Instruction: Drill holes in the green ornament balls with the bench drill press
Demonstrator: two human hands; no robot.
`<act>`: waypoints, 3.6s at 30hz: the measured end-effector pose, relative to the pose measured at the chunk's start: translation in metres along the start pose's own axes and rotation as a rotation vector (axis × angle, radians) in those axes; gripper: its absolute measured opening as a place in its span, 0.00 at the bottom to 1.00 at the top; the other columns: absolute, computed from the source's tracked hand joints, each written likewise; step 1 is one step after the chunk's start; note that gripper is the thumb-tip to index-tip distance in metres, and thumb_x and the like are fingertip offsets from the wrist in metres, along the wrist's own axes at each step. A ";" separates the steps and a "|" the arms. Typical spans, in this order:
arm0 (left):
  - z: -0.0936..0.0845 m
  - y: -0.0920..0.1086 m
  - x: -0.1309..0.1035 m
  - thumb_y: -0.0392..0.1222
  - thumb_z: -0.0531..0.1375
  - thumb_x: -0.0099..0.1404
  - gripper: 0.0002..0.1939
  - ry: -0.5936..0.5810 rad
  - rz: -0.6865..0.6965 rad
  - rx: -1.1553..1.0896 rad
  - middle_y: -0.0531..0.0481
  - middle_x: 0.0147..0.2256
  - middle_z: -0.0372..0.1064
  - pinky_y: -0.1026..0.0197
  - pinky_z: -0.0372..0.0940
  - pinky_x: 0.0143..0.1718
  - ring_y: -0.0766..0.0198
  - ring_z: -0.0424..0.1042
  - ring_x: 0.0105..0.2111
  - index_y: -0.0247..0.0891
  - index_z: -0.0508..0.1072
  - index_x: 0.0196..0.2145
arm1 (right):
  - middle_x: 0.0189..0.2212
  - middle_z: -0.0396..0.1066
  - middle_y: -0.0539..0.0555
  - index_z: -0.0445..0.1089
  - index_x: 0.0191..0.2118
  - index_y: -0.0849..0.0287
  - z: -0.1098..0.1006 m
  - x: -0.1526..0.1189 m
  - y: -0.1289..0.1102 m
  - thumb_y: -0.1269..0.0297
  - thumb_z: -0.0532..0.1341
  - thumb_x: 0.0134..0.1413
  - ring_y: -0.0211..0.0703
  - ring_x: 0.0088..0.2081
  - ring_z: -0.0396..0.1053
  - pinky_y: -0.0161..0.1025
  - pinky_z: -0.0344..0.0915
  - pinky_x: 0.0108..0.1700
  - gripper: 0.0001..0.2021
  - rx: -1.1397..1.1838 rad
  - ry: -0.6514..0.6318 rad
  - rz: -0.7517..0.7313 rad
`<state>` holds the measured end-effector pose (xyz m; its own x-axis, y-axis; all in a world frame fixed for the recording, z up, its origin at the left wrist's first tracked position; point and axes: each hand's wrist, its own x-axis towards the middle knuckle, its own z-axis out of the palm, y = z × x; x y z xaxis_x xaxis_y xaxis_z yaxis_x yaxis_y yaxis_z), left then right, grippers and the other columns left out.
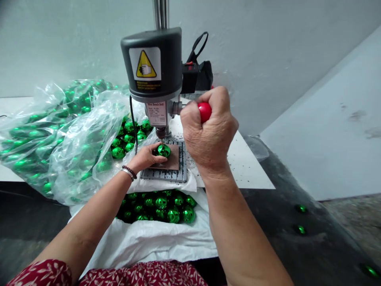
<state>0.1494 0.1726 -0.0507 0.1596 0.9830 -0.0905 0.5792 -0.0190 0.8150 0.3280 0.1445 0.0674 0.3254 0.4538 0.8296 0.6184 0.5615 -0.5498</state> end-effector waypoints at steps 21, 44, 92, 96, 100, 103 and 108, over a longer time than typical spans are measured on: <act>0.002 -0.002 -0.001 0.43 0.71 0.53 0.34 0.006 0.030 -0.029 0.46 0.49 0.79 0.53 0.68 0.56 0.50 0.76 0.51 0.38 0.74 0.58 | 0.25 0.63 0.47 0.60 0.32 0.57 0.006 -0.052 0.022 0.64 0.56 0.59 0.30 0.25 0.61 0.32 0.60 0.29 0.05 0.000 0.105 -0.124; -0.013 0.001 -0.120 0.38 0.67 0.56 0.28 0.070 0.308 -0.024 0.46 0.51 0.75 0.55 0.67 0.53 0.56 0.74 0.49 0.41 0.70 0.55 | 0.22 0.48 0.43 0.50 0.25 0.58 0.020 0.059 -0.019 0.71 0.54 0.63 0.27 0.27 0.46 0.34 0.50 0.37 0.15 -0.057 -0.149 0.323; -0.056 -0.003 -0.081 0.50 0.71 0.51 0.33 -0.043 -0.100 -0.984 0.49 0.39 0.73 0.63 0.66 0.34 0.64 0.75 0.34 0.41 0.68 0.53 | 0.25 0.50 0.43 0.51 0.29 0.58 0.018 0.049 -0.013 0.69 0.53 0.63 0.27 0.30 0.51 0.36 0.55 0.42 0.11 0.010 -0.137 0.249; -0.028 -0.001 -0.065 0.49 0.73 0.49 0.28 -0.070 -0.182 -0.969 0.52 0.35 0.71 0.68 0.61 0.27 0.69 0.72 0.30 0.39 0.71 0.45 | 0.24 0.49 0.42 0.52 0.29 0.58 0.018 0.048 -0.006 0.67 0.54 0.62 0.26 0.28 0.50 0.34 0.55 0.40 0.11 0.102 -0.134 0.174; -0.017 -0.002 -0.054 0.44 0.75 0.43 0.36 -0.082 -0.203 -0.963 0.54 0.34 0.70 0.70 0.55 0.22 0.70 0.69 0.29 0.41 0.69 0.50 | 0.24 0.51 0.43 0.53 0.29 0.59 0.019 0.048 -0.001 0.65 0.55 0.61 0.26 0.29 0.51 0.33 0.55 0.39 0.11 0.125 -0.113 0.153; -0.014 -0.002 -0.054 0.48 0.74 0.46 0.37 -0.107 -0.198 -1.044 0.52 0.37 0.71 0.69 0.58 0.24 0.67 0.71 0.31 0.43 0.67 0.53 | 0.24 0.52 0.43 0.52 0.29 0.58 0.018 0.048 -0.002 0.64 0.55 0.61 0.26 0.29 0.51 0.32 0.55 0.39 0.12 0.122 -0.126 0.153; -0.013 -0.003 -0.052 0.52 0.69 0.54 0.32 -0.072 -0.203 -1.039 0.49 0.42 0.73 0.66 0.63 0.28 0.65 0.72 0.34 0.45 0.66 0.54 | 0.24 0.51 0.44 0.50 0.27 0.56 0.017 0.049 -0.010 0.66 0.57 0.60 0.29 0.28 0.51 0.34 0.55 0.38 0.14 0.131 -0.127 0.203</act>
<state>0.1288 0.1237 -0.0414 0.2035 0.9363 -0.2861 -0.3616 0.3435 0.8668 0.3256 0.1726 0.1116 0.3356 0.6451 0.6865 0.4492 0.5310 -0.7185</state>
